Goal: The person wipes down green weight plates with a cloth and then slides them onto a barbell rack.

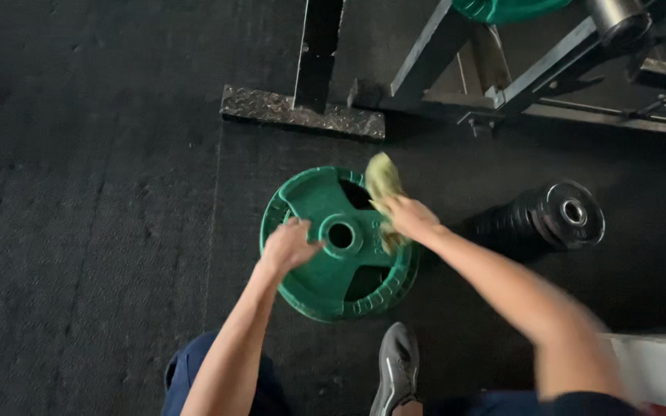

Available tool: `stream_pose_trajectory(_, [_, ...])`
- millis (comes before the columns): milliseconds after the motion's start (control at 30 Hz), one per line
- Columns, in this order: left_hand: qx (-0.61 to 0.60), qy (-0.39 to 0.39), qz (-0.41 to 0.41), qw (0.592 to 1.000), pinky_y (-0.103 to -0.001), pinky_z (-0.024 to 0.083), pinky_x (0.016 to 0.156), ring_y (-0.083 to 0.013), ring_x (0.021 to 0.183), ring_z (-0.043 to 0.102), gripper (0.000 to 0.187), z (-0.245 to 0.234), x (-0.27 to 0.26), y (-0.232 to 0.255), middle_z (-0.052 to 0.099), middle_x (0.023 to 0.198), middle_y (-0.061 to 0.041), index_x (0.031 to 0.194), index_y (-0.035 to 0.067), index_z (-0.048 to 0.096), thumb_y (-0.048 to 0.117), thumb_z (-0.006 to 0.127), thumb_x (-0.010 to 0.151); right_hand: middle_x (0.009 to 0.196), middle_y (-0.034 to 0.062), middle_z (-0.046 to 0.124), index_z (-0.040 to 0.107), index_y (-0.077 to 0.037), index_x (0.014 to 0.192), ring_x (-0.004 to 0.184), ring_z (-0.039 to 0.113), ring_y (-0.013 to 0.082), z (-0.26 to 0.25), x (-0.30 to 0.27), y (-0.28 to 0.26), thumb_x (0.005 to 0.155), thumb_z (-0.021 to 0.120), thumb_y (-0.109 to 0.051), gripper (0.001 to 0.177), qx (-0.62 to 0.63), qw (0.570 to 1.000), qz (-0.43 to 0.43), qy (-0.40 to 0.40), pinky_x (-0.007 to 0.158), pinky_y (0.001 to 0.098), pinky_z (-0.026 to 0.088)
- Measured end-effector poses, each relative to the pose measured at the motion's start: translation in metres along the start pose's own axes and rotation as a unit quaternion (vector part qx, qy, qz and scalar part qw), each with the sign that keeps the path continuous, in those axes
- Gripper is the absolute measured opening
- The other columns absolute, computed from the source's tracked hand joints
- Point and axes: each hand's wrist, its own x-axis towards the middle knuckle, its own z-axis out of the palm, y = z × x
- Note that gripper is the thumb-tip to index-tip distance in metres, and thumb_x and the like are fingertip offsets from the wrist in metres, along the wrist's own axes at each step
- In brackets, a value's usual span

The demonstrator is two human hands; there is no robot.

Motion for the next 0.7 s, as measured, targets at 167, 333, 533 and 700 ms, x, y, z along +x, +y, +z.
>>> stream_pose_trajectory(167, [-0.084, 0.117, -0.036, 0.989, -0.054, 0.054, 0.098, -0.0427, 0.123, 0.063, 0.059, -0.026, -0.003, -0.031, 0.060, 0.134, -0.018, 0.134, 0.011, 0.063, 0.052, 0.064, 0.092, 0.114, 0.0167, 0.078, 0.080, -0.015, 0.110, 0.109, 0.071, 0.0428, -0.097, -0.034, 0.010, 0.084, 0.058, -0.032, 0.038, 0.134, 0.931, 0.090, -0.327, 0.099, 0.0550, 0.053])
stream_pose_trajectory(333, [-0.080, 0.102, -0.036, 0.991, -0.054, 0.054, 0.100, -0.0456, 0.120, 0.064, 0.061, -0.022, 0.001, -0.033, 0.063, 0.132, -0.022, 0.135, 0.007, 0.063, 0.051, 0.063, 0.093, 0.123, 0.0141, 0.073, 0.072, -0.019, 0.126, 0.113, 0.069, 0.0404, -0.136, -0.025, -0.066, 0.083, 0.065, -0.016, 0.044, 0.269, 0.948, 0.095, -0.141, 0.103, 0.0509, 0.052])
stream_pose_trajectory(533, [-0.077, 0.074, -0.079, 0.991, -0.055, 0.051, 0.105, -0.0462, 0.128, 0.058, 0.062, -0.031, -0.010, -0.011, 0.057, 0.143, -0.021, 0.140, 0.011, 0.062, 0.051, 0.061, 0.093, 0.152, 0.0146, 0.030, 0.031, -0.021, 0.157, 0.110, 0.065, 0.0442, -0.004, -0.022, -0.113, 0.088, 0.063, -0.021, 0.076, 0.127, 0.963, 0.001, -0.237, 0.098, 0.0520, 0.057])
stream_pose_trajectory(700, [-0.076, 0.039, -0.062, 0.994, -0.056, 0.052, 0.100, -0.0493, 0.121, 0.062, 0.053, -0.042, -0.019, -0.004, 0.058, 0.137, -0.025, 0.137, 0.008, 0.062, 0.041, 0.054, 0.097, 0.108, -0.0084, 0.079, 0.081, -0.031, 0.103, 0.110, 0.072, 0.0243, -0.021, 0.012, -0.075, 0.076, 0.052, -0.018, 0.042, 0.176, 0.948, 0.066, -0.256, 0.098, 0.0398, 0.056])
